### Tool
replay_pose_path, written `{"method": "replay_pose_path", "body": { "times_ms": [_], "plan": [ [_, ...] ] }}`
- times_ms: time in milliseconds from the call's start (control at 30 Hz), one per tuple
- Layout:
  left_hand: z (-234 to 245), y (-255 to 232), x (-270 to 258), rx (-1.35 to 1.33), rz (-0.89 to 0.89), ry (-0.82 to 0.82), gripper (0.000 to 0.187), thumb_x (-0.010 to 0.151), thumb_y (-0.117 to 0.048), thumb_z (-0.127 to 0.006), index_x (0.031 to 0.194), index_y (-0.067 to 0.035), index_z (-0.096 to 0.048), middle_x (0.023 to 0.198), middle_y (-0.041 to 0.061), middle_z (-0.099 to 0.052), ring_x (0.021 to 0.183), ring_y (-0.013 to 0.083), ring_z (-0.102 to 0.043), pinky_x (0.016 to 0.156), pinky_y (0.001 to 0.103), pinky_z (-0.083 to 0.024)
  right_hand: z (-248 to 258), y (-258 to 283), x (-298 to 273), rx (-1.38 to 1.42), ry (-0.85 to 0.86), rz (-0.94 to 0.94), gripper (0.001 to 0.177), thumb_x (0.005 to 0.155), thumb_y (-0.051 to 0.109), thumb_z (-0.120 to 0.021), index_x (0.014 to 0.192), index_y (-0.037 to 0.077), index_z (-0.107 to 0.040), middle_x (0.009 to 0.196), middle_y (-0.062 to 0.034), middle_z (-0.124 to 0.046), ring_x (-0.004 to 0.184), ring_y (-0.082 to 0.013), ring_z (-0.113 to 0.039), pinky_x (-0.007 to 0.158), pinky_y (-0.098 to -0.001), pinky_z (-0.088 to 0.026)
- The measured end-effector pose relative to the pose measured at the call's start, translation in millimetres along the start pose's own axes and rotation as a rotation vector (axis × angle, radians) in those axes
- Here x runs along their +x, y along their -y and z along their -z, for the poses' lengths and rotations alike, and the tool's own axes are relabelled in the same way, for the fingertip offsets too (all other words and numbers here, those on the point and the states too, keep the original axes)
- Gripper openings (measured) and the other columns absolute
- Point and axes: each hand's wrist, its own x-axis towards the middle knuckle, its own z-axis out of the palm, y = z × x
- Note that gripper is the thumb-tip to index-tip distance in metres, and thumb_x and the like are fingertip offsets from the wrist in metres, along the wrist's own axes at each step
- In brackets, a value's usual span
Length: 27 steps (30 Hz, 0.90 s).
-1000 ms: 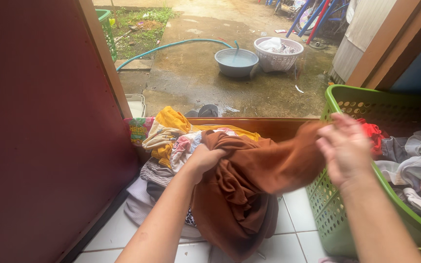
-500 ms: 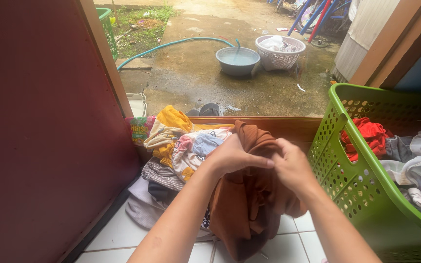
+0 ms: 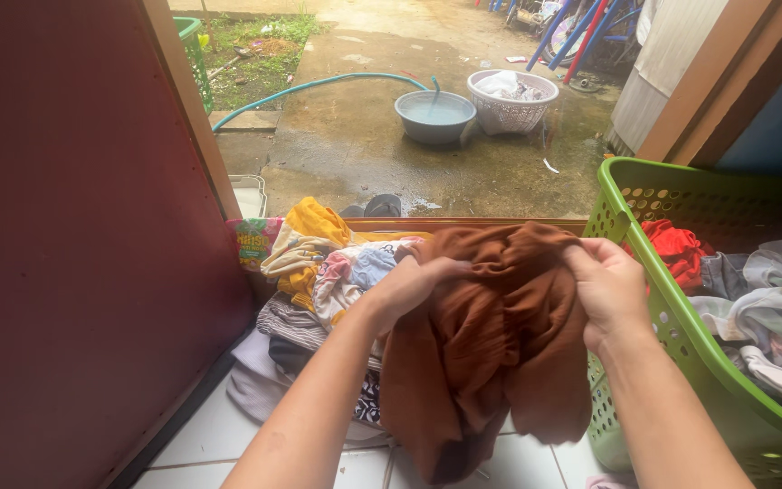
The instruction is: The person folds several items of clothing one by one, including a black garment, a striped shirt, yellow shorts, a patterned cloth, and a brown shirt. Each item is smoothed and folded by hand, then placed on a growing stack on the floor.
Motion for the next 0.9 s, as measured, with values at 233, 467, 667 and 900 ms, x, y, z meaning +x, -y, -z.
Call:
{"method": "replay_pose_path", "body": {
  "times_ms": [233,467,667,900],
  "plan": [
    [1,-11,-14,0.459,-0.051,0.227,0.061,0.078,-0.028,-0.085,0.132,-0.007,-0.067,0.125,0.010,-0.070,0.117,0.0198,-0.061,0.104,0.034,-0.046,18,-9,11,0.050,-0.167,-0.013,0.020,0.097,0.012,-0.068,0.116,0.005,-0.066,0.110,-0.0040,-0.072,0.097,-0.0101,-0.067,0.087,-0.0261,-0.055],
    [9,-21,-12,-0.307,0.164,0.067,0.032,0.093,-0.023,-0.068,0.121,-0.007,-0.068,0.112,0.009,-0.075,0.100,0.0183,-0.071,0.087,0.034,-0.058,3,15,-17,-0.439,0.153,-0.215,0.079,0.080,0.019,-0.077,0.153,0.018,-0.049,0.147,-0.0078,-0.054,0.130,-0.0203,-0.054,0.099,-0.0381,-0.046],
    [1,-33,-17,-0.404,0.191,0.104,0.030,0.093,-0.026,-0.067,0.117,-0.009,-0.068,0.108,0.006,-0.075,0.092,0.0154,-0.074,0.077,0.031,-0.061,-31,12,-40,-0.398,0.594,-0.203,0.078,0.075,0.015,-0.079,0.146,0.015,-0.046,0.139,-0.0083,-0.060,0.129,-0.0192,-0.058,0.103,-0.0330,-0.048],
    [6,-30,-14,-0.464,0.147,0.117,0.030,0.088,-0.018,-0.068,0.116,-0.005,-0.068,0.104,0.010,-0.073,0.088,0.0180,-0.073,0.076,0.033,-0.061,-36,-9,-34,-0.453,0.346,-0.130,0.033,0.089,0.012,-0.064,0.121,0.003,-0.065,0.115,-0.0118,-0.072,0.105,-0.0205,-0.068,0.091,-0.0366,-0.054]
  ]
}}
